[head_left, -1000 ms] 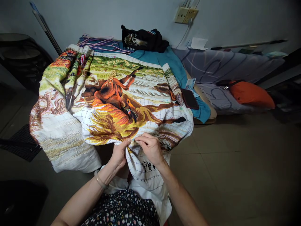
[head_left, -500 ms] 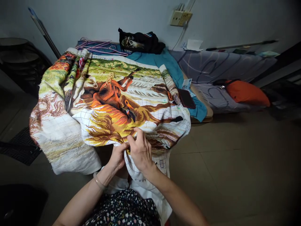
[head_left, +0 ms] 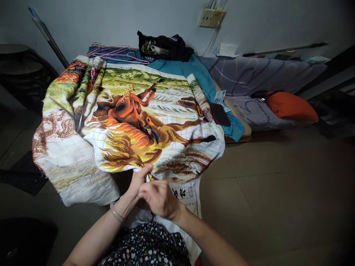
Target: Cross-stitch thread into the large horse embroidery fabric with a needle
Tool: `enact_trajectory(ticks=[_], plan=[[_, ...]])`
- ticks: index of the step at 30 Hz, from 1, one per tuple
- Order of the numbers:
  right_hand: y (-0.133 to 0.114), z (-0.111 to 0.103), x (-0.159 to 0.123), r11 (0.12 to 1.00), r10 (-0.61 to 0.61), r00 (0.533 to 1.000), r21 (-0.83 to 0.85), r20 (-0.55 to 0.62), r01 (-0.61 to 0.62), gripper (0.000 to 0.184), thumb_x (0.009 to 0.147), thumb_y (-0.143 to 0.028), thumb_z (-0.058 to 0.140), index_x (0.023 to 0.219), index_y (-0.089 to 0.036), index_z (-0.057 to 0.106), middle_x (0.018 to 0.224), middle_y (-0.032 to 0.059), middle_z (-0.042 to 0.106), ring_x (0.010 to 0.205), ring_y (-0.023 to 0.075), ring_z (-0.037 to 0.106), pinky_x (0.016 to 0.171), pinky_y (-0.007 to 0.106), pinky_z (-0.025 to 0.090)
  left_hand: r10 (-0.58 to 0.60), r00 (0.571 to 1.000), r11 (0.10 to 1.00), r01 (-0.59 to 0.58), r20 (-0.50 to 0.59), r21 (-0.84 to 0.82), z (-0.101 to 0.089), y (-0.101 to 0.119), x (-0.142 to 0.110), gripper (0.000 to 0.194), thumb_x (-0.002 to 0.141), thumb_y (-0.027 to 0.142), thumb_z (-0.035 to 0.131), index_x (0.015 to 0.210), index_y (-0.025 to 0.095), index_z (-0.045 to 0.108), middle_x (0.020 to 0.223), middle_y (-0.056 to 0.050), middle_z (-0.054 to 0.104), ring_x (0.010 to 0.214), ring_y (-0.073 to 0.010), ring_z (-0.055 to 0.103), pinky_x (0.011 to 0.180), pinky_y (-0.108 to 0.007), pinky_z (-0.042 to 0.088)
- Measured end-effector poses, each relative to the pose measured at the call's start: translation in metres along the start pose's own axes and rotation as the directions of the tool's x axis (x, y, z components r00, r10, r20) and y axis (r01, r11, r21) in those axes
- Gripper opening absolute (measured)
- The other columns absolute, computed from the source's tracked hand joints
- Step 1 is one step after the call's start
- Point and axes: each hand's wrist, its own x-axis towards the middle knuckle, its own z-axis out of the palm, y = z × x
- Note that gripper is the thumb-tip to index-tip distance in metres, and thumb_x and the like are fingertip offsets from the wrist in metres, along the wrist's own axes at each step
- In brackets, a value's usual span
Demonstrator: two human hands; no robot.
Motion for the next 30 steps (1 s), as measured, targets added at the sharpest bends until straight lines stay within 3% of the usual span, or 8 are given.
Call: enact_trajectory(ticks=[2,4,8,14,18,21,25,30], plan=[[0.010,-0.011,-0.002,0.961,0.275,0.961,-0.029,-0.043,-0.276,0.024,0.096,-0.022,0.039,0.087,-0.016,0.060,0.061,0.0007,0.062,0.051,0.0115,0.054,0.051,0.023,0.036,-0.035,0.998,0.995,0.041,0.061,-0.093,0.008,0.010,0.008,0.022,0.056,0.026,0.079,0.067,0.015,0.063,0.066,-0.002,0.065,0.073,-0.0192,0.062,0.075,-0.033,0.047],[0.020,-0.022,-0.003,0.891,0.444,0.894,-0.077,-0.056,-0.448,0.020,0.094,-0.019,0.042,0.093,-0.016,0.062,0.070,0.0026,0.068,0.059,0.0126,0.060,0.056,0.022,0.040,-0.061,0.995,0.985,0.073,0.084,-0.155,0.014,0.015,0.010,0.025,0.055,0.024,0.080,0.072,0.013,0.065,0.070,-0.002,0.068,0.070,-0.0169,0.062,0.073,-0.031,0.048],[0.033,-0.033,-0.001,0.870,0.492,0.870,-0.035,-0.021,-0.493,0.022,0.091,-0.014,0.045,0.097,-0.018,0.066,0.092,0.0049,0.072,0.080,0.0163,0.067,0.073,0.024,0.046,-0.078,0.993,0.979,0.093,0.090,-0.180,0.014,0.014,0.006,0.026,0.055,0.021,0.080,0.075,0.012,0.067,0.071,-0.003,0.070,0.065,-0.0150,0.062,0.071,-0.029,0.048],[0.036,-0.033,0.001,0.878,0.479,0.878,-0.009,-0.006,-0.479,0.023,0.091,-0.014,0.046,0.096,-0.017,0.068,0.091,0.0047,0.073,0.080,0.0160,0.067,0.074,0.024,0.048,-0.076,0.993,0.976,0.094,0.095,-0.196,0.013,0.012,0.008,0.028,0.056,0.019,0.080,0.081,0.012,0.068,0.075,-0.003,0.072,0.067,-0.0157,0.064,0.073,-0.031,0.049],[0.034,-0.034,0.002,0.887,0.452,0.892,-0.120,0.021,-0.446,0.023,0.092,-0.014,0.046,0.095,-0.018,0.068,0.089,0.0042,0.072,0.078,0.0149,0.066,0.072,0.023,0.046,-0.061,0.992,0.976,0.082,0.108,-0.202,0.013,0.011,0.008,0.033,0.058,0.018,0.079,0.088,0.012,0.068,0.080,-0.004,0.073,0.072,-0.0180,0.066,0.078,-0.033,0.050],[0.028,-0.038,0.008,0.852,0.441,0.893,-0.356,0.090,-0.384,0.020,0.090,-0.012,0.048,0.090,-0.019,0.067,0.075,0.0030,0.068,0.067,0.0144,0.062,0.062,0.024,0.041,-0.060,0.991,0.976,0.084,0.122,-0.201,0.012,0.011,0.008,0.037,0.058,0.018,0.079,0.093,0.012,0.068,0.081,-0.005,0.073,0.072,-0.0197,0.067,0.078,-0.035,0.050],[0.020,-0.048,0.025,0.788,0.377,0.892,-0.593,0.252,-0.166,0.012,0.086,-0.011,0.054,0.084,-0.017,0.064,0.077,0.0067,0.064,0.072,0.0192,0.059,0.061,0.029,0.037,-0.013,0.990,0.982,0.039,0.137,-0.185,0.014,0.010,0.005,0.041,0.056,0.016,0.080,0.095,0.012,0.068,0.078,-0.005,0.073,0.076,-0.0212,0.067,0.082,-0.037,0.049],[0.026,-0.057,0.047,0.794,0.210,0.847,-0.590,0.489,0.144,0.010,0.085,-0.008,0.055,0.085,-0.013,0.063,0.082,0.0111,0.062,0.080,0.0231,0.058,0.065,0.032,0.038,0.053,0.990,0.982,-0.027,0.133,-0.186,0.017,0.011,0.005,0.048,0.054,0.016,0.081,0.100,0.014,0.067,0.085,-0.006,0.073,0.091,-0.0255,0.067,0.088,-0.038,0.047]])
